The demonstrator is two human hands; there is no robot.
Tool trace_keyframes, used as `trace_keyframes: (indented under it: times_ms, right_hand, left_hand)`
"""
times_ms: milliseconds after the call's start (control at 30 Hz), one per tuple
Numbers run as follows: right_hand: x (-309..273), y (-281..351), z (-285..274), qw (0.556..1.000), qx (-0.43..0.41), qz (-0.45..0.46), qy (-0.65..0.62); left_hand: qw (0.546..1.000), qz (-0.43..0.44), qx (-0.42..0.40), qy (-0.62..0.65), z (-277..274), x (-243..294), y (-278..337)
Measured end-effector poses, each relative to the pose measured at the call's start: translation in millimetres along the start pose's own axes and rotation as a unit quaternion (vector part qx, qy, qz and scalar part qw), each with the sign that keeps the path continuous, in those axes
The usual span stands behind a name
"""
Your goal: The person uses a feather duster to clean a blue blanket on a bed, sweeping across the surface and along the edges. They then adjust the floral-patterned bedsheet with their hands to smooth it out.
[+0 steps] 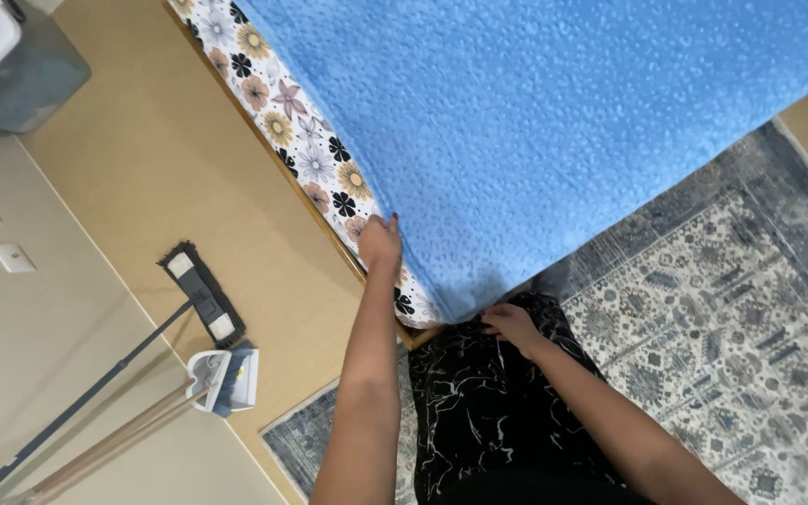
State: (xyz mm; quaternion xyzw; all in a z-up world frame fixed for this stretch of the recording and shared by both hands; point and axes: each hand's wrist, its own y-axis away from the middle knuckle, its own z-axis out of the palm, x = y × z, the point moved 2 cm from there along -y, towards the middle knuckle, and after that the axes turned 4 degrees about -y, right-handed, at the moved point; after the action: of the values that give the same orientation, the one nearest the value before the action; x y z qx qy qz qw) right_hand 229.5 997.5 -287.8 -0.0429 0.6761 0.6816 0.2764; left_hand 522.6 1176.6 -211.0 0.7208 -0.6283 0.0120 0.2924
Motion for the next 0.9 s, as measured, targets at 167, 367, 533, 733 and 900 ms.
trace_keyframes:
  times_ms: [167, 367, 533, 733, 900]
  right_hand:
    - [32, 14, -33, 0.999, 0.022, 0.033, -0.01]
    - [36, -1, -80, 0.998, -0.015, 0.055, 0.035]
    - [19, -24, -79, 0.996, -0.036, 0.012, 0.077]
    - [41, -79, -57, 0.969, -0.098, 0.11, -0.198]
    - [47, -71, -15, 0.956, -0.118, 0.077, -0.259]
  left_hand:
    - [0.998, -0.046, 0.032, 0.003, 0, -31, 5]
    - [0.978, -0.15, 0.1, 0.102, 42, -118, 54]
    - [0.967, -0.172, 0.126, 0.142, 73, -151, 102]
    - [0.901, -0.168, 0.093, 0.388, 94, -160, 115]
    - [0.901, -0.065, 0.088, 0.42, 116, -207, 105]
